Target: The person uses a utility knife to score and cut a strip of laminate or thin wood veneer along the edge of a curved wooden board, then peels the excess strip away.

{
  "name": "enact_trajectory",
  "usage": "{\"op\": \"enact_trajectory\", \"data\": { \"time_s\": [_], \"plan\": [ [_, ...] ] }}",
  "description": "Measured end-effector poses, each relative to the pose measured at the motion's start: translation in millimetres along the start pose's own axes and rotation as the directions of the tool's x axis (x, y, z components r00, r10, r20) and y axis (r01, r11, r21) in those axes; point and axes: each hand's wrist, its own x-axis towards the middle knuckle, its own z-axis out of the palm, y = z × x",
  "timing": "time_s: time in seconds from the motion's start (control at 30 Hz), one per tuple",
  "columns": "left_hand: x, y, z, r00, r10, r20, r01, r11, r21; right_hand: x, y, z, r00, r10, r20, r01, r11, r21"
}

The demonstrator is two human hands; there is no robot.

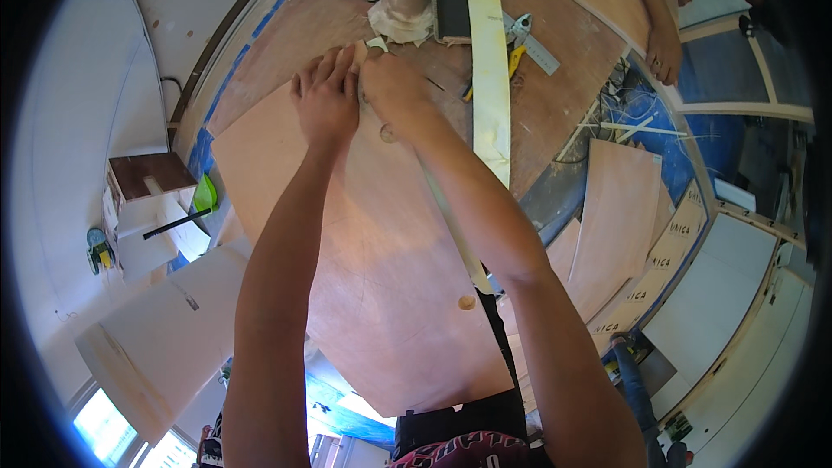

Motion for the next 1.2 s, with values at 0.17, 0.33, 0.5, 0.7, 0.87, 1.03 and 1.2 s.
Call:
{"op": "enact_trajectory", "data": {
  "time_s": [0.17, 0.33, 0.5, 0.7, 0.87, 1.03, 1.2],
  "plan": [
    [-0.2, 0.5, -1.3, 1.0, 0.004, 0.006, -0.004, 1.0, 0.001, 2.4, -0.6, 5.8, 0.995, -0.015, -0.096, 0.018, 0.999, 0.03],
    [1.5, -1.6, 5.9, 1.0, 0.028, -0.002, -0.028, 0.999, 0.023, 18.8, 6.2, 15.8, 0.975, -0.15, -0.161, 0.155, 0.988, 0.017],
    [2.7, -7.5, 10.4, 1.0, 0.009, 0.007, -0.009, 1.0, 0.017, 0.6, 9.9, 10.2, 0.992, 0.068, 0.106, -0.095, 0.957, 0.274],
    [2.3, -1.6, 5.4, 1.0, 0.0, -0.004, 0.0, 1.0, 0.007, -61.4, 8.0, -11.5, 0.973, 0.073, 0.221, -0.121, 0.97, 0.211],
    [-1.0, -3.9, 0.9, 1.0, -0.001, 0.0, 0.001, 0.999, 0.035, -21.2, 14.1, -21.9, 0.994, 0.104, 0.03, -0.108, 0.961, 0.253],
    [2.1, 0.7, 1.4, 1.0, 0.001, -0.003, -0.001, 1.0, -0.003, 0.7, 14.5, -3.8, 1.0, -0.005, 0.028, 0.0, 0.981, 0.195],
    [0.3, -2.1, -2.9, 1.0, -0.004, 0.005, 0.004, 1.0, -0.018, 15.7, 12.4, 13.0, 0.986, -0.037, 0.165, 0.024, 0.996, 0.08]
  ]
}}
